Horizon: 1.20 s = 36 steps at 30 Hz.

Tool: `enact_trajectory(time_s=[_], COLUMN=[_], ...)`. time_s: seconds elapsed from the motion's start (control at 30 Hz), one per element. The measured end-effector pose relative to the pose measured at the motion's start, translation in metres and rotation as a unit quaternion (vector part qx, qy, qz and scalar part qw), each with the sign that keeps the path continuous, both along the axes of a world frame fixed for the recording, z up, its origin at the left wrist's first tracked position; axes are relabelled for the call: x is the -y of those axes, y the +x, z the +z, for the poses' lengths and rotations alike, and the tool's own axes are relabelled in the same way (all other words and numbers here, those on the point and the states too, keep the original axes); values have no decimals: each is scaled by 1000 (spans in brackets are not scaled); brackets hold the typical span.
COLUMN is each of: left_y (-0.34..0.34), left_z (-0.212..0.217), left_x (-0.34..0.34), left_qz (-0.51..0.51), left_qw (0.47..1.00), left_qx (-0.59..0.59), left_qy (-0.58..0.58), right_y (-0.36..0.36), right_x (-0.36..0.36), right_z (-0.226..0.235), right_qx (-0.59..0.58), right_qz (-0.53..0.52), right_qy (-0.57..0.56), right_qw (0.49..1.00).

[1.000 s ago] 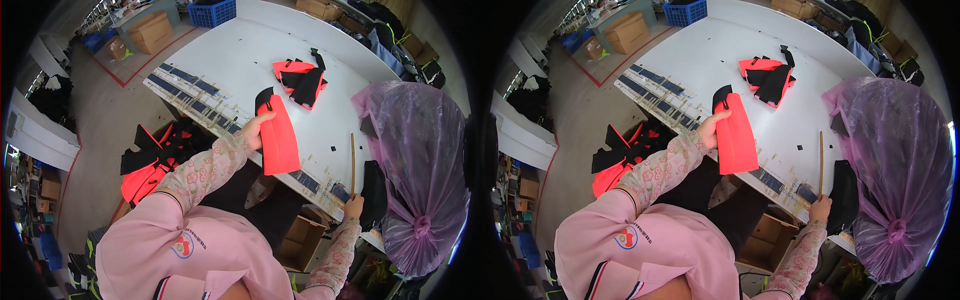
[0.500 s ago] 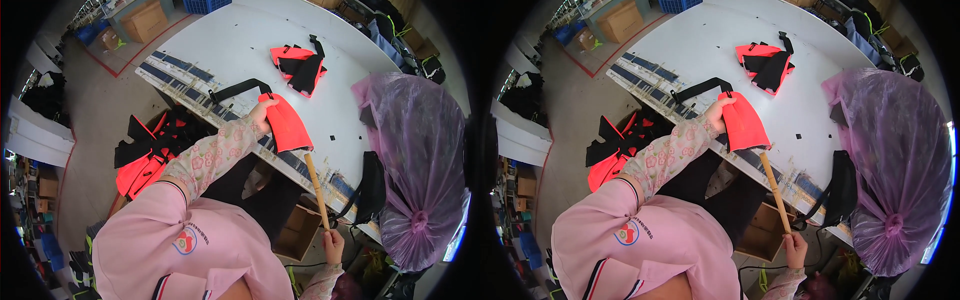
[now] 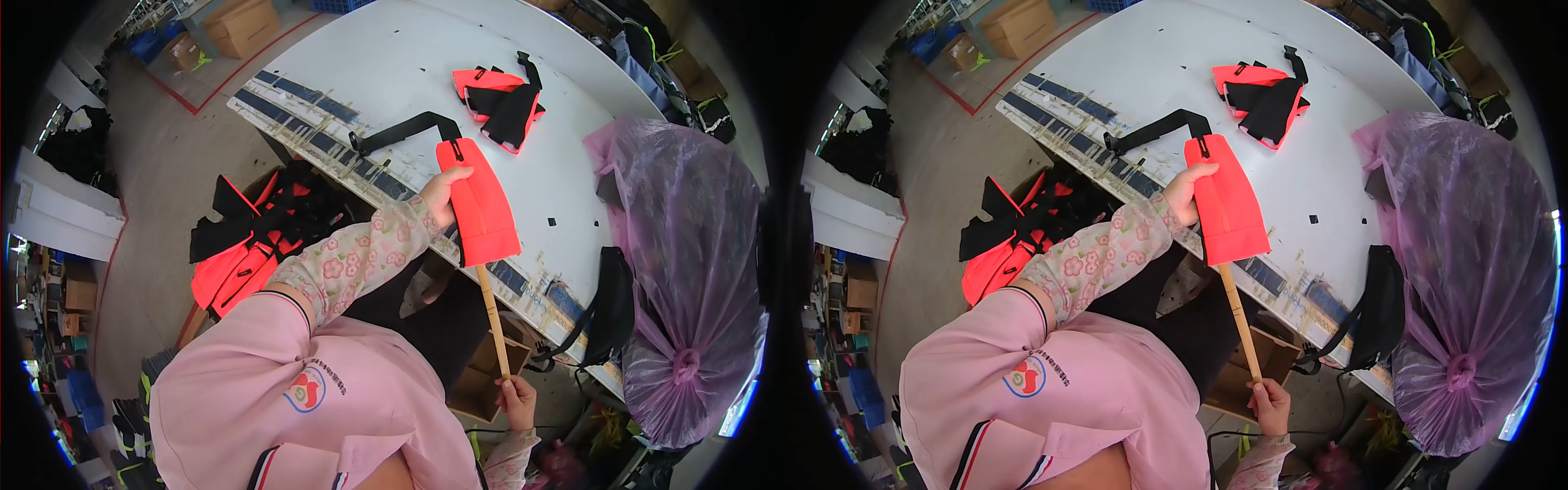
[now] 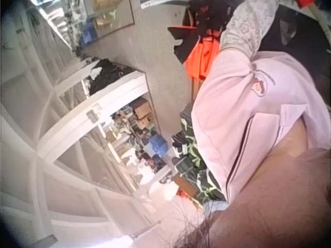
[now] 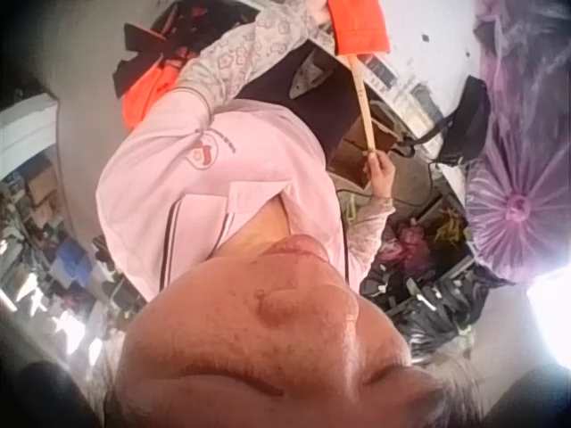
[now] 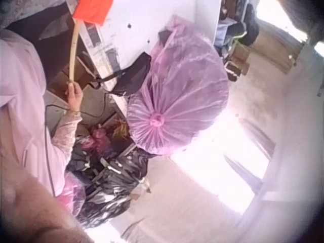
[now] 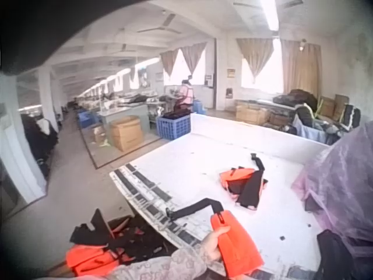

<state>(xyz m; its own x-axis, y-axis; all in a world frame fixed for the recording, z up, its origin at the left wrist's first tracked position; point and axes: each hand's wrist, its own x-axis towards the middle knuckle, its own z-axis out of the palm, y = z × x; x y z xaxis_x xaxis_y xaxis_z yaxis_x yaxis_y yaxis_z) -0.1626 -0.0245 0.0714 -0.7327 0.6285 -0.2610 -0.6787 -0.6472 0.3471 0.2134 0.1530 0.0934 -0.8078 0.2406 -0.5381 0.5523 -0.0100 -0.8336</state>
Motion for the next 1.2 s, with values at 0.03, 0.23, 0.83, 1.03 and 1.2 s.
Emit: enact_trajectory(time_s=[0.03,0.23,0.83,1.03,1.2], left_y=[2,26,86,81,66], left_z=[2,11,3,12,38], left_x=[1,-2,-15,-10,7], left_qz=[2,-3,26,5,12], left_qw=[1000,997,964,971,986], left_qx=[-21,-56,-168,-174,-156], left_qy=[-2,-50,-204,-163,-49], right_y=[-2,-22,-101,-107,-102], right_x=[4,29,71,71,59], right_z=[-4,-27,-27,-31,-42], right_qx=[-6,-47,-72,-69,-173], right_qz=[-6,-31,-26,-26,-8], right_qy=[5,55,-52,-77,119], right_qw=[1000,997,996,994,978])
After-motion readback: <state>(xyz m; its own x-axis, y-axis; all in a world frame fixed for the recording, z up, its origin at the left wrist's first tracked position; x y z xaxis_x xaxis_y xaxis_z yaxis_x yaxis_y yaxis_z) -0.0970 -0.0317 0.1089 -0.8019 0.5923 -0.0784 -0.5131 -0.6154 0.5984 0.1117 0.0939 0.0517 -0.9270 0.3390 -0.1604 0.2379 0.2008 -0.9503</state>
